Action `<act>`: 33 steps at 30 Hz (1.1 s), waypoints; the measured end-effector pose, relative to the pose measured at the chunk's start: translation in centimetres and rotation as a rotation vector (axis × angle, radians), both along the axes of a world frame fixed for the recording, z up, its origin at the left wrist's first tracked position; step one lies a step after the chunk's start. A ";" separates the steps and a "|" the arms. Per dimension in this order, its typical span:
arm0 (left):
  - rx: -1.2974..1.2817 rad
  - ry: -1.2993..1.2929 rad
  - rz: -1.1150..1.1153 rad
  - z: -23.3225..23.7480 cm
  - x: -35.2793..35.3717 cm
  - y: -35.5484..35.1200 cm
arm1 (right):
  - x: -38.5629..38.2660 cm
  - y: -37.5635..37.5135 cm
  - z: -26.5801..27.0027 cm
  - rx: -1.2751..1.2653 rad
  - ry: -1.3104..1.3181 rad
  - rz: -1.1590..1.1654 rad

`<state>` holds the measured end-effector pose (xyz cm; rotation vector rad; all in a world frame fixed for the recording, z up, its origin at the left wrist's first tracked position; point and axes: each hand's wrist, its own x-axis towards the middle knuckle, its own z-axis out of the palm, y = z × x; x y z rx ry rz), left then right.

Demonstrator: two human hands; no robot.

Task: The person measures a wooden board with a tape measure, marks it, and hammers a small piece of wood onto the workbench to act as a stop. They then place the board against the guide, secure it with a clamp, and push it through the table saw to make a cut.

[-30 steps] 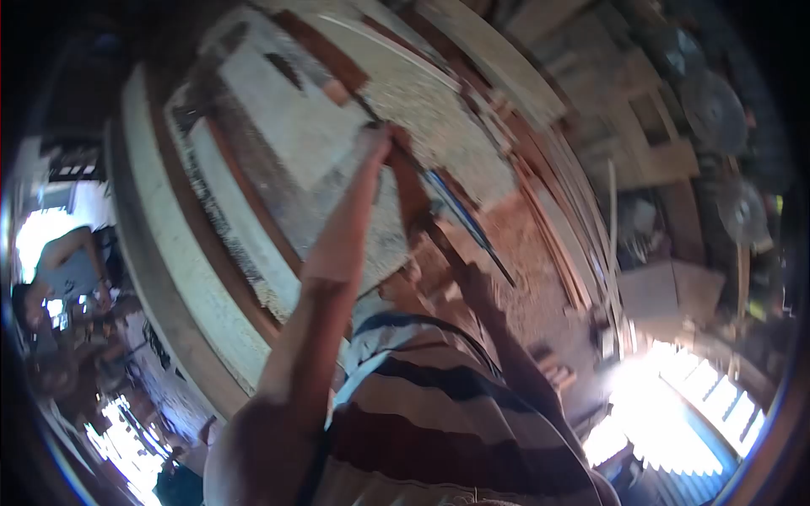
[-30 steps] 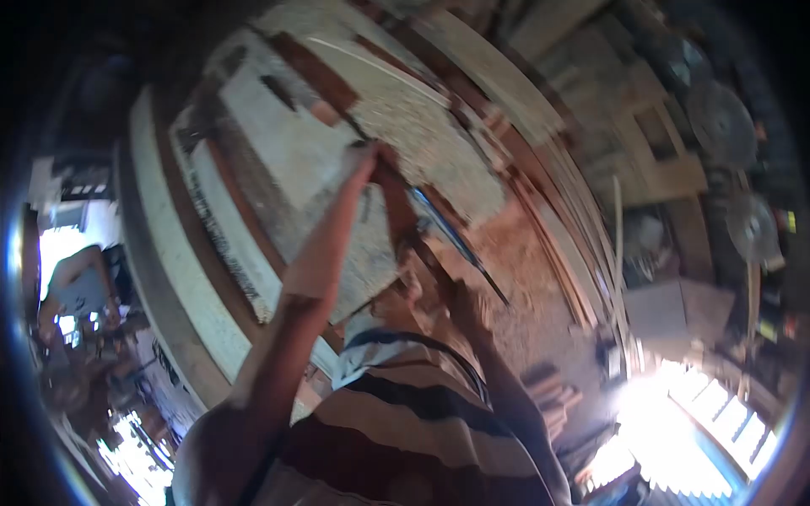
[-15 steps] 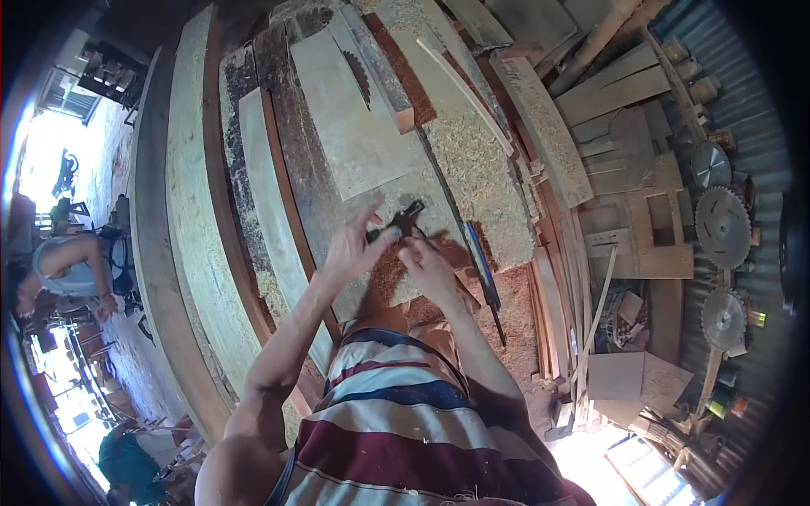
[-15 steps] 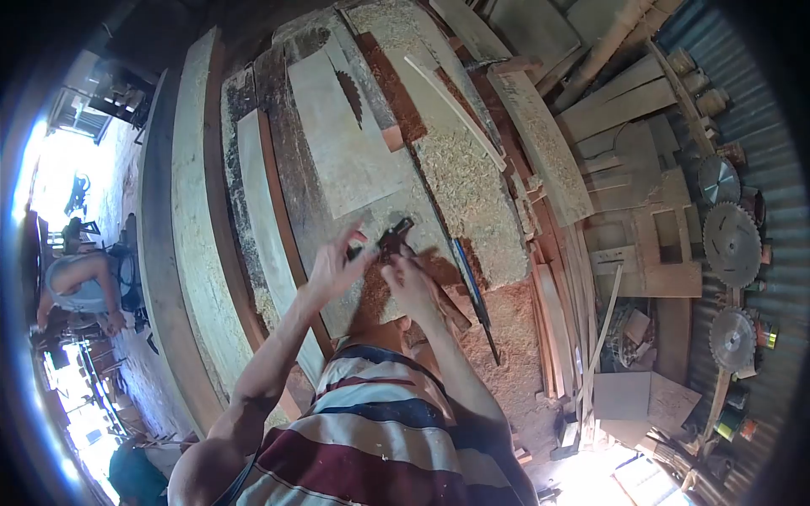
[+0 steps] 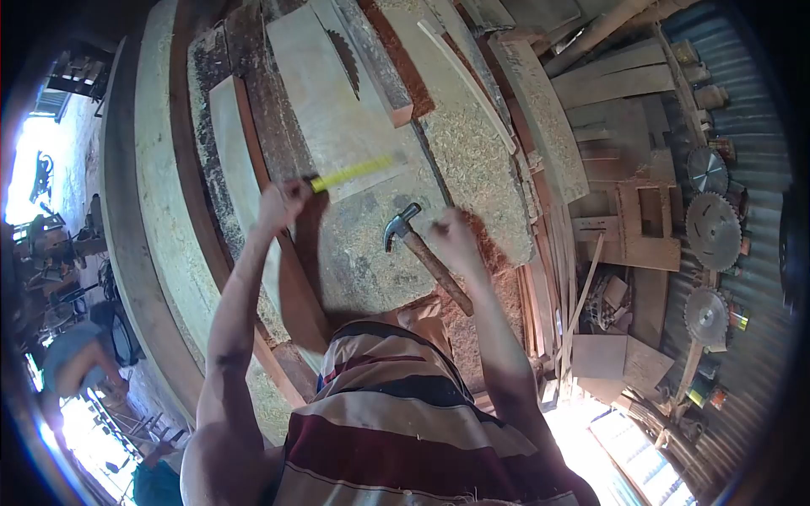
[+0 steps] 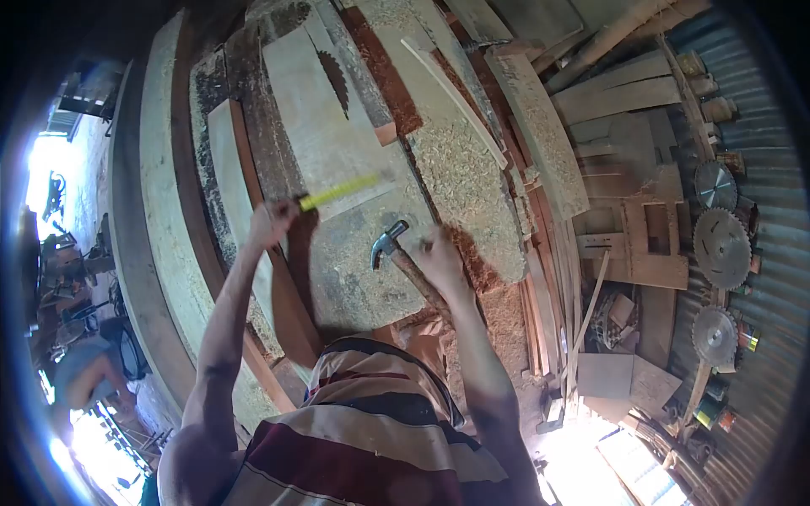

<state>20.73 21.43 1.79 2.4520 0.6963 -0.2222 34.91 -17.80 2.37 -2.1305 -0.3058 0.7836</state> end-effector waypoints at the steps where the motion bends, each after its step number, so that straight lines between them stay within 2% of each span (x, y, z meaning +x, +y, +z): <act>1: 0.083 0.024 0.142 1.2 2.4 1.0 | -1.8 -0.7 -0.5 -0.083 -0.081 0.167; 2: 0.071 0.026 0.155 -1.6 3.9 4.0 | -4.3 -1.8 -3.7 -0.181 -0.389 0.296; 3: 0.059 0.030 0.171 -4.6 5.2 6.8 | -6.9 -1.6 -3.7 -0.291 -0.336 0.254; 5: 0.131 0.067 0.138 -4.4 8.4 8.3 | -8.6 -2.3 -6.1 -0.323 -0.600 0.268; 8: 0.144 0.015 0.129 -6.5 10.5 10.6 | -8.4 -2.4 -6.0 -0.162 -0.518 0.188; 12: 0.054 0.047 0.053 -6.3 11.1 12.7 | -7.8 -2.0 -5.6 -0.141 -0.420 0.166; 14: -0.009 0.001 0.065 -8.4 10.7 14.5 | -7.6 -1.7 -4.9 -0.173 -0.397 0.168; 24: -0.166 -0.027 0.119 -8.2 10.8 14.2 | -7.7 -1.6 -5.3 -0.159 -0.379 0.144; 28: -0.156 -0.015 0.111 -7.9 11.0 14.2 | -7.5 -1.6 -4.7 -0.178 -0.443 0.168; 33: -0.110 -0.009 0.081 -7.9 11.0 14.5 | -7.6 -1.5 -5.0 -0.129 -0.399 0.127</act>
